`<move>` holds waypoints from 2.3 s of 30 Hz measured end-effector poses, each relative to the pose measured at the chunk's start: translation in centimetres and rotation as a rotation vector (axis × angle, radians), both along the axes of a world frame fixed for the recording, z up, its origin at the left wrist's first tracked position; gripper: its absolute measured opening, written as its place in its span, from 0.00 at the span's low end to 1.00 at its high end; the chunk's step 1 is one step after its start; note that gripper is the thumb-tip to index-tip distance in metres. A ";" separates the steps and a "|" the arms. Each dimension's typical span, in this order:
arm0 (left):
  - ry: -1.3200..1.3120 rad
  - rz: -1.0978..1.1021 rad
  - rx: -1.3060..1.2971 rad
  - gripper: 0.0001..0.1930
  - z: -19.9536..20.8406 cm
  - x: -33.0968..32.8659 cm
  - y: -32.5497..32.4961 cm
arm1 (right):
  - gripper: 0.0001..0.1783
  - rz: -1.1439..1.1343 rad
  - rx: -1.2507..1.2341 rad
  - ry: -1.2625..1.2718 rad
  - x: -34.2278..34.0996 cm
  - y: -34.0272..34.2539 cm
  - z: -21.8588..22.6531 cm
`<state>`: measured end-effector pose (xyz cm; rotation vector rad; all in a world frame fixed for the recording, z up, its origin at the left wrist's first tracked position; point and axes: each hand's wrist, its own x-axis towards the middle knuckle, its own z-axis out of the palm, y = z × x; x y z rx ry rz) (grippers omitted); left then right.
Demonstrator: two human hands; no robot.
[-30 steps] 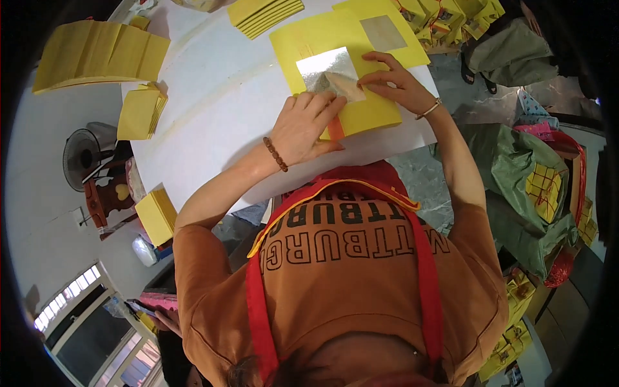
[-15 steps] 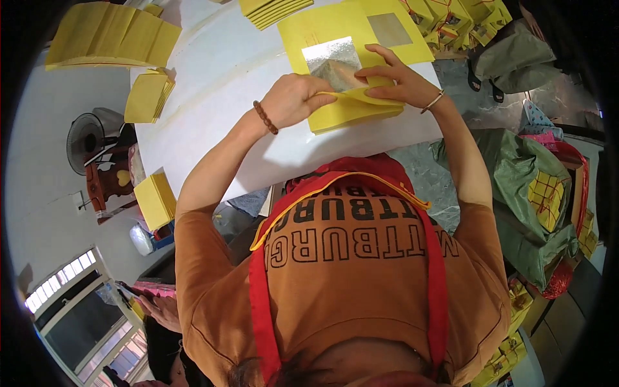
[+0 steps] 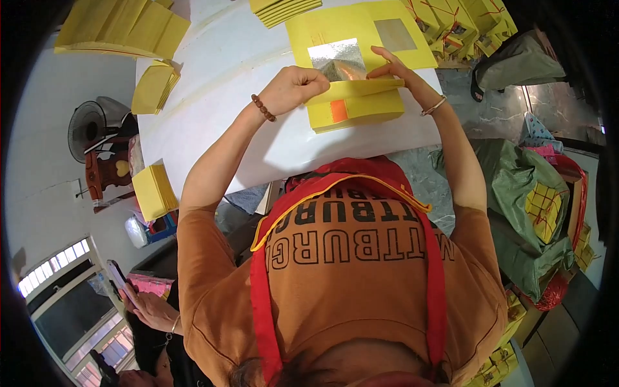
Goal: Folding and stacking sheets of yellow paper with metallic foil squares.
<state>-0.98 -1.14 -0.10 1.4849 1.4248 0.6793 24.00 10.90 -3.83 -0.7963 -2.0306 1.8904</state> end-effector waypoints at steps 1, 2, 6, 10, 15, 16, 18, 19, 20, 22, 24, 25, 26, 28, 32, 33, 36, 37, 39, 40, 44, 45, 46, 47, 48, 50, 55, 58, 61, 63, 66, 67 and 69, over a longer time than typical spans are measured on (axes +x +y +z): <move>-0.044 0.018 -0.010 0.12 -0.2 -0.1 0.1 | 0.37 0.002 0.001 0.000 0.2 0.2 -0.4; -0.089 0.036 -0.019 0.12 -0.3 -0.1 0.1 | 0.37 -0.024 -0.039 0.008 0.5 0.3 -0.8; -0.189 0.120 -0.072 0.11 -0.8 -0.2 0.2 | 0.35 0.167 0.320 0.103 0.6 1.1 -1.5; -0.195 0.094 -0.060 0.10 -0.7 -0.6 -0.2 | 0.36 0.047 0.288 0.096 0.1 -0.1 -0.7; -0.158 -0.106 0.340 0.25 -0.4 -1.0 -1.8 | 0.29 -0.044 0.065 0.186 0.0 -0.1 -2.0; -0.016 -0.066 0.399 0.31 -0.9 -1.0 -1.9 | 0.29 -0.035 0.068 0.185 -0.2 -0.2 -1.9; 0.247 -0.022 0.535 0.32 -2.0 -0.4 -1.7 | 0.24 -0.084 -0.083 0.242 -0.3 -0.4 -1.5; 0.243 -0.014 0.537 0.32 -2.3 -0.1 -1.4 | 0.24 -0.078 -0.080 0.237 -0.2 -0.2 -1.5; 0.466 -0.050 0.607 0.29 -2.7 0.1 -1.2 | 0.22 0.000 0.094 0.199 0.1 0.2 -1.6; 0.688 -0.075 0.672 0.27 -2.9 0.4 -1.0 | 0.20 0.088 0.269 0.157 0.2 0.6 -1.4; 0.733 -0.095 0.786 0.22 -3.0 0.2 -0.9 | 0.23 0.105 0.480 0.127 0.0 0.7 -1.0; 0.733 -0.089 0.789 0.22 -2.8 0.0 -1.1 | 0.23 0.109 0.484 0.126 -0.3 0.7 -0.6; 0.765 -0.081 0.869 0.20 -2.6 -0.3 -1.3 | 0.27 0.093 0.797 -0.003 -0.6 0.9 0.0; 0.801 -0.069 0.944 0.19 -1.7 -1.2 -2.0 | 0.30 0.079 1.105 -0.132 -1.8 0.5 2.2; 0.836 0.095 1.115 0.17 -0.3 -4.8 -6.4 | 0.29 0.051 1.591 -0.160 -6.9 -3.3 6.9; 0.899 0.164 1.151 0.17 0.1 -5.8 -8.1 | 0.28 0.073 1.657 -0.143 -8.5 -4.6 7.3; 0.998 0.267 1.065 0.18 -2.2 -8.5 -14.0 | 0.25 0.032 1.557 0.024 -12.8 -9.7 5.1; 1.007 0.272 1.050 0.18 -3.1 -9.0 -15.7 | 0.24 0.009 1.463 0.110 -13.9 -11.6 4.0; 1.005 0.262 0.928 0.19 -5.3 -9.7 -18.9 | 0.22 0.002 1.346 0.165 -15.2 -14.5 1.8; 1.028 0.229 0.861 0.18 -6.3 -9.7 -20.4 | 0.19 0.027 1.297 0.166 -15.5 -15.6 0.0; 0.920 0.118 0.667 0.18 -9.1 -8.9 -23.2 | 0.16 0.243 1.234 0.192 -14.3 -16.3 -8.2; 0.915 0.126 0.659 0.18 -9.6 -8.7 -23.4 | 0.16 0.255 1.229 0.190 -13.7 -16.4 -9.6; 0.884 0.078 0.624 0.18 -10.2 -8.7 -23.6 | 0.16 0.329 1.194 0.168 -13.3 -16.4 -10.4; 0.851 0.030 0.591 0.18 -10.8 -8.6 -23.8 | 0.16 0.402 1.159 0.146 -13.0 -16.4 -11.3; 0.778 0.059 0.527 0.17 -10.9 -8.4 -23.8 | 0.16 0.412 1.155 0.146 -12.9 -16.3 -11.3; 0.663 0.089 0.469 0.16 -10.8 -8.9 -23.5 | 0.19 0.464 1.026 0.082 -12.8 -16.2 -11.4; 0.510 0.226 0.319 0.14 -10.8 -10.3 -21.5 | 0.22 0.315 0.658 0.052 -13.2 -17.1 -9.3; 0.453 0.329 0.079 0.12 -10.0 -10.5 -19.6 | 0.23 0.010 0.187 0.091 -14.5 -18.6 -10.6; 0.387 0.419 -0.319 0.18 -11.1 -11.7 -18.4 | 0.21 -0.215 0.071 0.112 -15.4 -18.5 -11.3; 0.307 0.472 -0.243 0.17 -12.2 -12.1 -18.3 | 0.20 -0.215 0.206 0.006 -15.8 -18.1 -10.9; -0.052 0.763 -0.162 0.16 -13.8 -11.9 -18.2 | 0.21 -0.100 0.449 -0.058 -16.1 -17.4 -10.2; -0.051 0.766 -0.163 0.16 -14.3 -11.8 -18.3 | 0.22 -0.096 0.477 -0.085 -16.2 -17.4 -10.2; -0.005 0.906 -0.079 0.15 -15.1 -11.1 -18.7 | 0.22 -0.095 0.506 -0.114 -16.5 -17.3 -10.1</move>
